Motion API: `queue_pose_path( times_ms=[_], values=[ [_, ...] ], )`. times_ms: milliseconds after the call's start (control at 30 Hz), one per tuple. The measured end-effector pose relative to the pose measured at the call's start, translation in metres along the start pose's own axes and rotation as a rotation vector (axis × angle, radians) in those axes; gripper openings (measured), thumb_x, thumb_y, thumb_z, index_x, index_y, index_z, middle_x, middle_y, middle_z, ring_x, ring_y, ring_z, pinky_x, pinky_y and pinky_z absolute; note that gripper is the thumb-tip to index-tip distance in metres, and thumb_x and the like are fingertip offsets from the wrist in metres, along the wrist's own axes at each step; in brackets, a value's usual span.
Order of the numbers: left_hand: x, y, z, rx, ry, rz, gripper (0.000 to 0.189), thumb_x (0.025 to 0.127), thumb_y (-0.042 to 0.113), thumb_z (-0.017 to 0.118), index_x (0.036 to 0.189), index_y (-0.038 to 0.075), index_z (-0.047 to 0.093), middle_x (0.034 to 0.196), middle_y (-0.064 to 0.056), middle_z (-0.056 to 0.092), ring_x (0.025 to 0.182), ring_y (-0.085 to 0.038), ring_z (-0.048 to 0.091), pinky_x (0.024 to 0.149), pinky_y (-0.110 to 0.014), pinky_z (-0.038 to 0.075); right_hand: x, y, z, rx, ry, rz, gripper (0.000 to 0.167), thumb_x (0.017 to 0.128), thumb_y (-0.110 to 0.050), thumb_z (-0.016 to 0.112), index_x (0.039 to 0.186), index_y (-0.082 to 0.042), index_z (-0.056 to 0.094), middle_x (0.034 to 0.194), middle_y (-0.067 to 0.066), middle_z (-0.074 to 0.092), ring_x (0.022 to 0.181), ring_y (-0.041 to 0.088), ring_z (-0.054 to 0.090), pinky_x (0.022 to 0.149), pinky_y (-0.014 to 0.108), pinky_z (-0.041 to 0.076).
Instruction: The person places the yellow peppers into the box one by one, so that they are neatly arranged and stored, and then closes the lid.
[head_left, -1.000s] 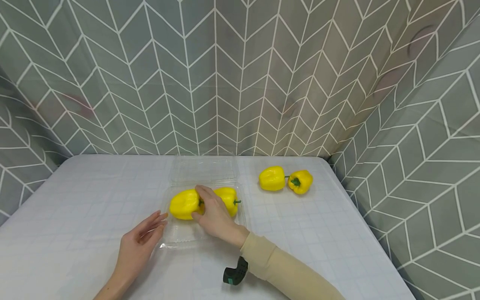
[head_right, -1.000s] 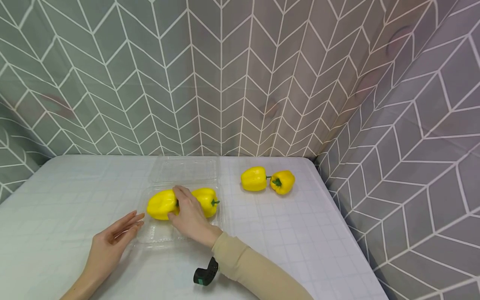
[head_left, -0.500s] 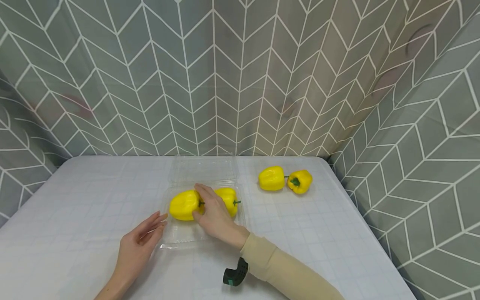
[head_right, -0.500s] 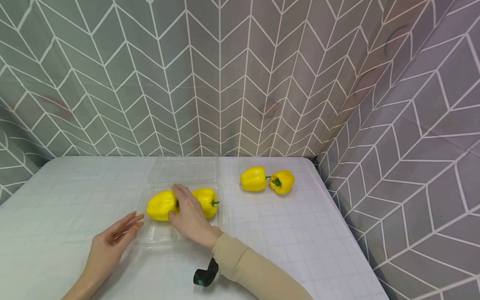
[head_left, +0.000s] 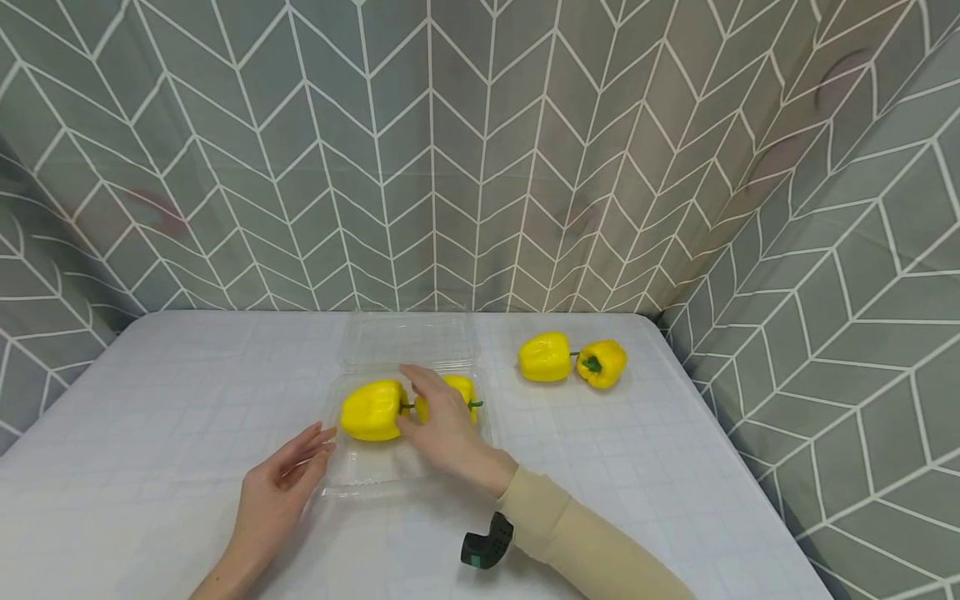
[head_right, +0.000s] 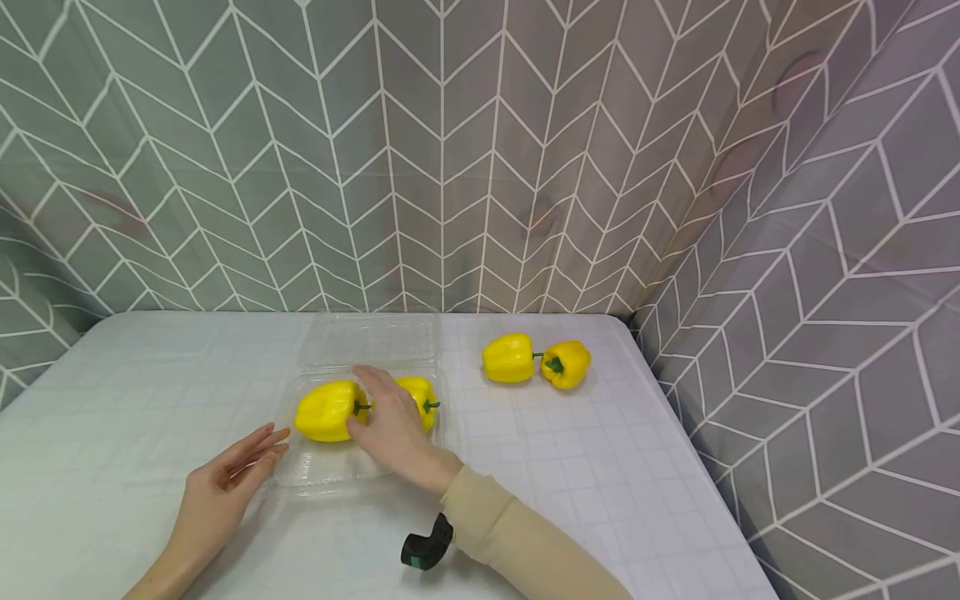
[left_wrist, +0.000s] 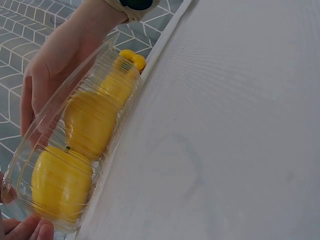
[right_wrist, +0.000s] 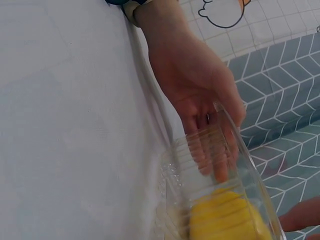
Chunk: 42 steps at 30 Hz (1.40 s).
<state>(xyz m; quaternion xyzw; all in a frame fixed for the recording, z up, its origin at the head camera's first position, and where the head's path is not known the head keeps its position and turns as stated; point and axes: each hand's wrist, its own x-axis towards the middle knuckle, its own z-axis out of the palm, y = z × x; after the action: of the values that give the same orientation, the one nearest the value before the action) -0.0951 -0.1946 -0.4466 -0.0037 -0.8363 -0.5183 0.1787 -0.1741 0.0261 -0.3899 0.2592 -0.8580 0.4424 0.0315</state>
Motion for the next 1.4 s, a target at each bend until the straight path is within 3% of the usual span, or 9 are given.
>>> queue_pose_path(
  times_ms=[167,467,667,900,1400],
  values=[
    [0.000,0.000,0.000,0.006,0.000,-0.008,0.045,0.096,0.008,0.066,0.139,0.002,0.056,0.123,-0.014,0.070,0.098,0.016,0.060,0.083,-0.002,0.049,-0.004,0.002,-0.010,0.069,-0.005,0.010,0.063,0.088,-0.006,0.072,0.147,-0.006,0.047,0.150,0.010,0.048,0.129,0.031,0.057,0.110,0.033,0.047],
    [0.001,0.000,-0.001,0.010,-0.016,-0.024,0.045,0.097,0.010,0.066,0.140,0.002,0.055,0.125,-0.013,0.070,0.099,0.016,0.059,0.083,-0.001,0.048,-0.011,0.011,-0.026,0.107,0.023,-0.052,0.059,0.088,-0.009,0.075,0.143,-0.006,0.052,0.145,0.010,0.053,0.127,0.027,0.058,0.110,0.031,0.047],
    [0.001,-0.001,-0.001,0.010,-0.013,-0.026,0.045,0.097,0.011,0.066,0.140,0.003,0.056,0.125,-0.013,0.069,0.099,0.016,0.059,0.083,-0.001,0.049,-0.013,0.021,-0.035,0.136,0.081,-0.090,0.055,0.088,-0.008,0.076,0.139,-0.007,0.056,0.139,0.007,0.058,0.126,0.021,0.059,0.109,0.025,0.047],
    [0.002,0.001,-0.001,0.012,-0.018,-0.031,0.045,0.097,0.011,0.066,0.141,0.003,0.055,0.125,-0.013,0.070,0.099,0.018,0.058,0.083,-0.001,0.048,-0.015,0.032,-0.045,0.152,0.167,-0.158,0.053,0.087,-0.002,0.075,0.136,-0.003,0.057,0.135,0.010,0.061,0.122,0.024,0.060,0.107,0.028,0.049],
    [0.001,0.000,-0.001,0.013,-0.015,-0.024,0.045,0.097,0.011,0.066,0.140,0.004,0.056,0.125,-0.014,0.069,0.099,0.015,0.059,0.084,-0.001,0.049,-0.022,0.051,-0.059,0.137,0.246,-0.099,0.055,0.087,-0.007,0.077,0.138,-0.007,0.056,0.138,0.010,0.059,0.125,0.027,0.059,0.110,0.032,0.047]
  ],
)
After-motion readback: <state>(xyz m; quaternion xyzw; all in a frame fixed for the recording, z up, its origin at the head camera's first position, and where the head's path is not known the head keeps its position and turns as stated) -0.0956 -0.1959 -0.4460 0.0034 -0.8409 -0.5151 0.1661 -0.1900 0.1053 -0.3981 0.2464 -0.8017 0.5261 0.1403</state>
